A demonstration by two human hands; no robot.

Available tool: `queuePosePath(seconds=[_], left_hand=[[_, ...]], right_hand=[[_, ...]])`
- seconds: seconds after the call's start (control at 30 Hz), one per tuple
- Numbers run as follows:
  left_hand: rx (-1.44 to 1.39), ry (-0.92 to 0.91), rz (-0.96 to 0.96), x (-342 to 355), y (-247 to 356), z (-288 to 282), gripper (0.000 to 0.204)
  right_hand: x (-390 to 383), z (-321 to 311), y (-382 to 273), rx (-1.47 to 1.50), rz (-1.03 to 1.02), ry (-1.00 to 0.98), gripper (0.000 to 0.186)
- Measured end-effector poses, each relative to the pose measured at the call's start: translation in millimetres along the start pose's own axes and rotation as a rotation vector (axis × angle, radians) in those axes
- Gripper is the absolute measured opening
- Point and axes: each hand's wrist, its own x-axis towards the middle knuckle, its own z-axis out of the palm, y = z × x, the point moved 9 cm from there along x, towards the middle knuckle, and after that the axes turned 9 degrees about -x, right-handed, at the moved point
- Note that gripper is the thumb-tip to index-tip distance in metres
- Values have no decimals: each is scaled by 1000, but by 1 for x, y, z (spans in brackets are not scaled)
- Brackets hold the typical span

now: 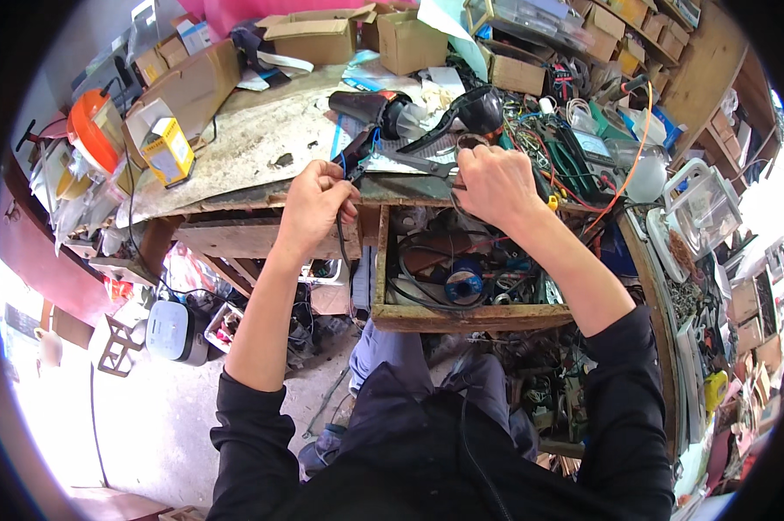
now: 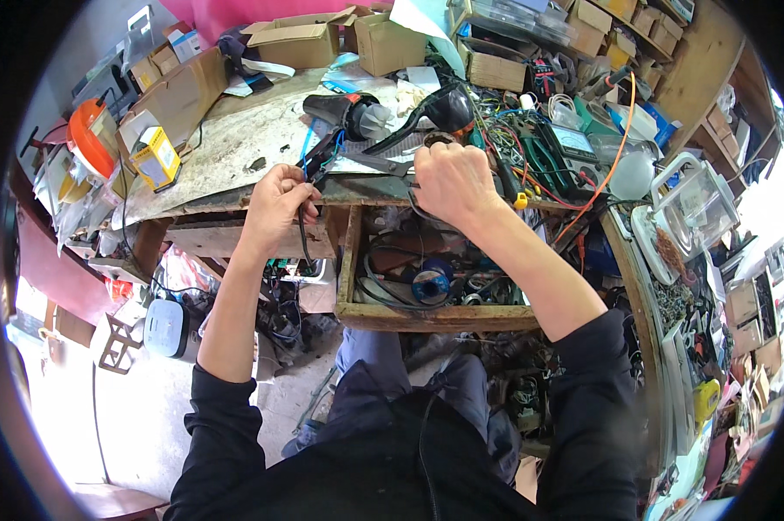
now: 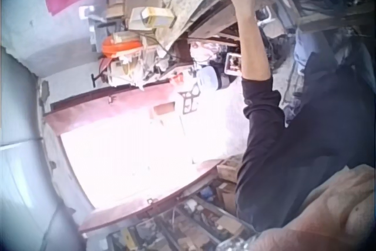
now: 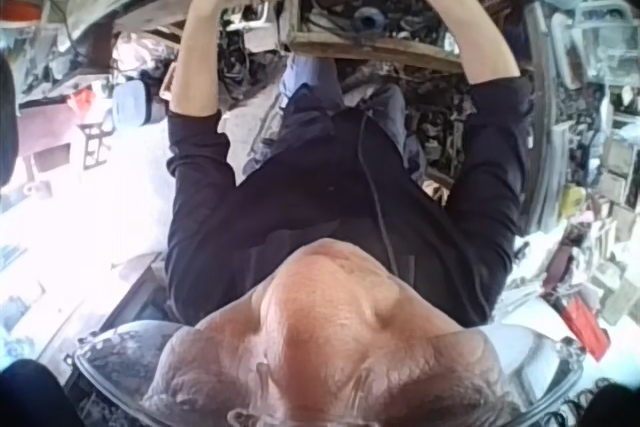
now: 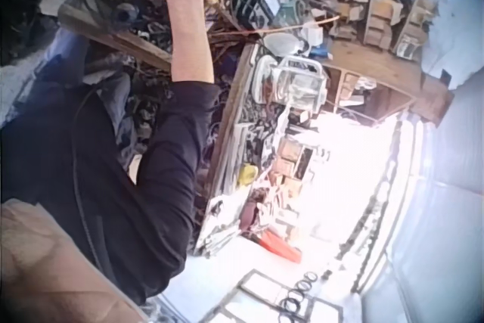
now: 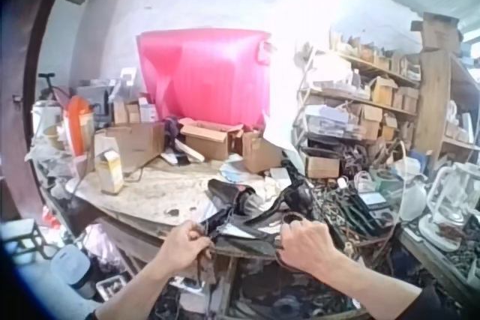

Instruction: The person strips the insulation from a black wire, applies solder to the exposed end, and then uses a soldering iron to tin the wire. The person then holds the soldered wire and appears to prepare for further connections.

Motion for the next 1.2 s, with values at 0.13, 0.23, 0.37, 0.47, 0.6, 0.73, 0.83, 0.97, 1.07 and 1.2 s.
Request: queuePosePath(seconds=[0.13,0.23,0.37,0.47,0.6,0.73,0.83,0.97,1.07,1.2], left_hand=[[-48,40,16,-2,-8,-2,22],[-59,93,44,-7,-9,-3,17],[-108,144,77,-15,-5,-1,18],[0,147,126,-15,-6,-5,16],[67,187,131,-12,-7,-11,18],[245,265,245,-20,13,-9,18],[415,287,413,-26,31,-4,19],[340,264,305,-22,28,-2,21],[301,269,275,-20,24,-4,21],[262,269,272,-18,17,-6,21]], right_hand=[[-19,1,3,87,120,-34,23],[-30,4,0,111,210,-99,23],[-39,2,-9,166,221,-108,25],[-40,-2,-17,179,172,-66,28],[-36,-2,-27,165,129,-46,29],[-33,1,-33,163,122,-31,29],[-31,-2,-37,196,143,0,30],[-28,-3,-40,219,177,-22,29],[-27,-3,-41,237,200,-21,30],[-27,-1,-43,229,204,-26,31]])
